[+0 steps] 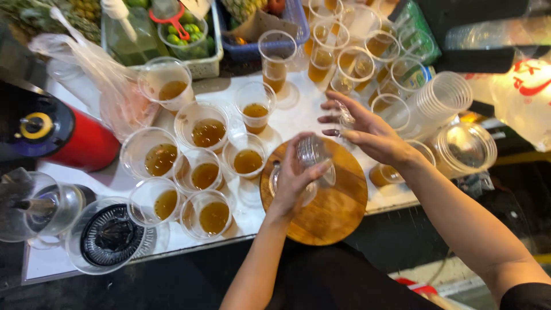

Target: The person is preparing several plastic cups of a drink, putting on lids and arranging them on a metal tray.

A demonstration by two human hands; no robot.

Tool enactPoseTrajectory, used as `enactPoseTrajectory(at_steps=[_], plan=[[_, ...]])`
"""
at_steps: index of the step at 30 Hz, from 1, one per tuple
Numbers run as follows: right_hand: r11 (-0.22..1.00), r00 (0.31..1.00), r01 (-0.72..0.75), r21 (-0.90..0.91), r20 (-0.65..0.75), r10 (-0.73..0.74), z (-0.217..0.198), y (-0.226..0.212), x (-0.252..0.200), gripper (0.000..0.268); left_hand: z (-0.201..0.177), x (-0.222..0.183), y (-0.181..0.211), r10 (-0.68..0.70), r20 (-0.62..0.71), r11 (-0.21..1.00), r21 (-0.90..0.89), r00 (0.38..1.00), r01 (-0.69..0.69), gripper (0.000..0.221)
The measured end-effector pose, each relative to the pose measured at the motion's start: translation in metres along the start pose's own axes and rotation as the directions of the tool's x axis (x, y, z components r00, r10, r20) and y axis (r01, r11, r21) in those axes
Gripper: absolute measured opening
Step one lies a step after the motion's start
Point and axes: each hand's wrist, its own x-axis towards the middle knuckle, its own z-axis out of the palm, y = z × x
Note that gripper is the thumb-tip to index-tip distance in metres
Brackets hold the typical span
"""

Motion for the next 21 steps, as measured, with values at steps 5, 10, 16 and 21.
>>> enactPoseTrajectory(at_steps=[5,10,16,21], plan=[[0.591,0.979,0.084,-0.803,-0.045,-0.201,-0.026,0.015,0.098,0.081,0.002,-0.014,0.002,-0.11,-0.134,0.994,-0.003,0.985,0.111,0.079],[0.339,0.953,0.033,-0.94,-0.073,-0.295,-0.059,0.064,0.198,0.081,-0.003,-0.035,0.002,-0.084,-0.15,0.996,0.005,0.985,0.086,0.078],[0.246,0.966,-0.105,-0.964,-0.157,-0.205,-0.075,0.099,0.239,0.08,-0.01,-0.052,0.009,-0.054,-0.198,0.998,0.015,0.979,0.058,0.077],[0.182,0.968,-0.114,-0.977,-0.151,-0.202,-0.07,0.115,0.242,0.061,-0.014,-0.053,0.012,-0.042,-0.206,0.999,-0.002,0.978,0.043,0.076]])
